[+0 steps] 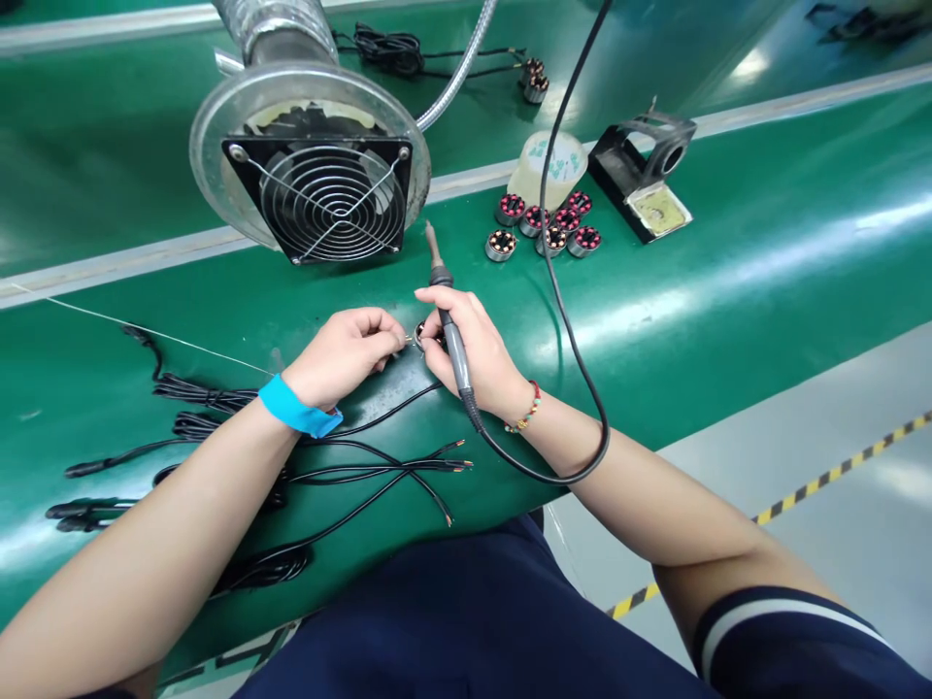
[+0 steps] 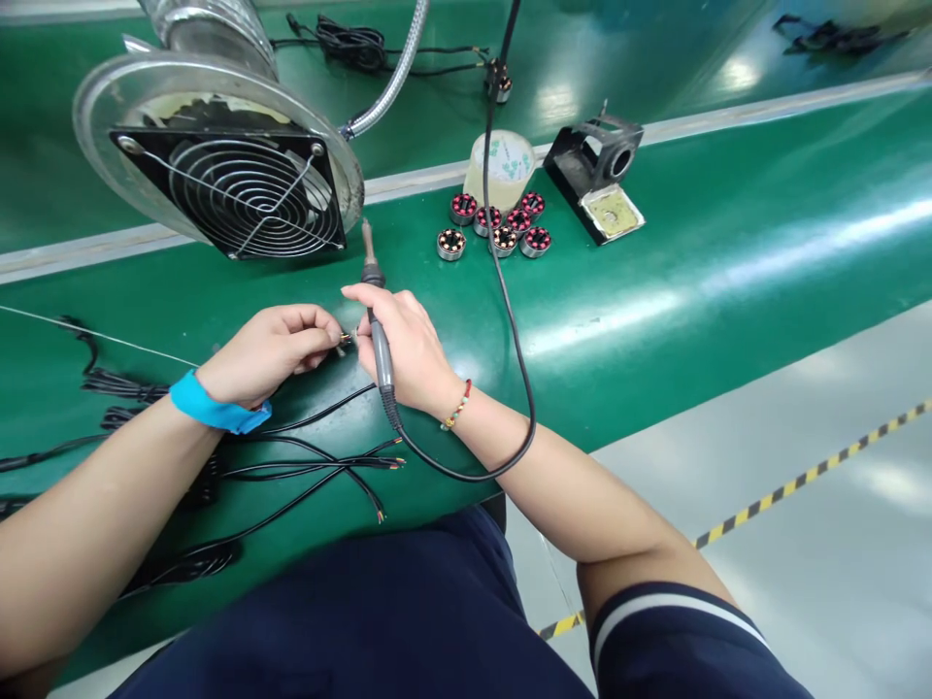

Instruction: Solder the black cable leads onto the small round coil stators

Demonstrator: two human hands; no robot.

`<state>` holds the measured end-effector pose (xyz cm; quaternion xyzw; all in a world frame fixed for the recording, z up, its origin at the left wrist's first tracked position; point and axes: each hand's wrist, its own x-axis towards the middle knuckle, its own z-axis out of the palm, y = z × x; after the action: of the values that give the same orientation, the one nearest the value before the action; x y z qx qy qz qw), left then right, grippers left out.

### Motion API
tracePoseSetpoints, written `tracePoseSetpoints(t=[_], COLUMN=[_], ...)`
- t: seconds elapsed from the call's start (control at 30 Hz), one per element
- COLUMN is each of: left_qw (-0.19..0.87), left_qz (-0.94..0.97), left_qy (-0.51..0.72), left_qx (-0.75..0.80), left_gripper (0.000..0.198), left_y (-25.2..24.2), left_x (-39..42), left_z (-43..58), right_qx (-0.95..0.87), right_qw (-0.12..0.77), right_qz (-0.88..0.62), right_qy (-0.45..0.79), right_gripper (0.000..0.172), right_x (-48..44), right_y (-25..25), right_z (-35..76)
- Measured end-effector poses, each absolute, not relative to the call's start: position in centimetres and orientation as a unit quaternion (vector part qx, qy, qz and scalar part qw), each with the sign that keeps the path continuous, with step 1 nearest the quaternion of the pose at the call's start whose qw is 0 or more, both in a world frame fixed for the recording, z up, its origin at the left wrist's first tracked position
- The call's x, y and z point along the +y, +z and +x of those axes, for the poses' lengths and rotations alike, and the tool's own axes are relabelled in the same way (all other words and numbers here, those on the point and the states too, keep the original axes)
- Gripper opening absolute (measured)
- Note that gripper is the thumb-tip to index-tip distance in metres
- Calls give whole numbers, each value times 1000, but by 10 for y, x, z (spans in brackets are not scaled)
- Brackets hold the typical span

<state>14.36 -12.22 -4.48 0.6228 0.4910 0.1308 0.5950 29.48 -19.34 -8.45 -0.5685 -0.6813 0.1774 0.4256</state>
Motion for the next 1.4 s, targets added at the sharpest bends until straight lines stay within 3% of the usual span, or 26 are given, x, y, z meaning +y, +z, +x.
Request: tracePoseSetpoints(t=[0.5,0.93,1.2,1.4], left_qw=[581,368,402,421], left_qz=[632,848,809,794], left_qy=[177,152,145,140], left_qx=[482,349,403,415], left_gripper=[7,13,11,10], left_y=[-43,-44,-49,-50], left_x=[-126,-127,-124,-123], left_z=[142,133,136,136], right_qx=[-692,-672,-765,-768], right_qw=[446,455,378,375], right_qz=[-542,-532,-497,-497], right_qy=[171,240,161,149], right_gripper=[42,43,47,43], right_x=[-194,-193,-197,-192], right_y=[-87,-85,-84,-88], right_z=[291,295,312,310])
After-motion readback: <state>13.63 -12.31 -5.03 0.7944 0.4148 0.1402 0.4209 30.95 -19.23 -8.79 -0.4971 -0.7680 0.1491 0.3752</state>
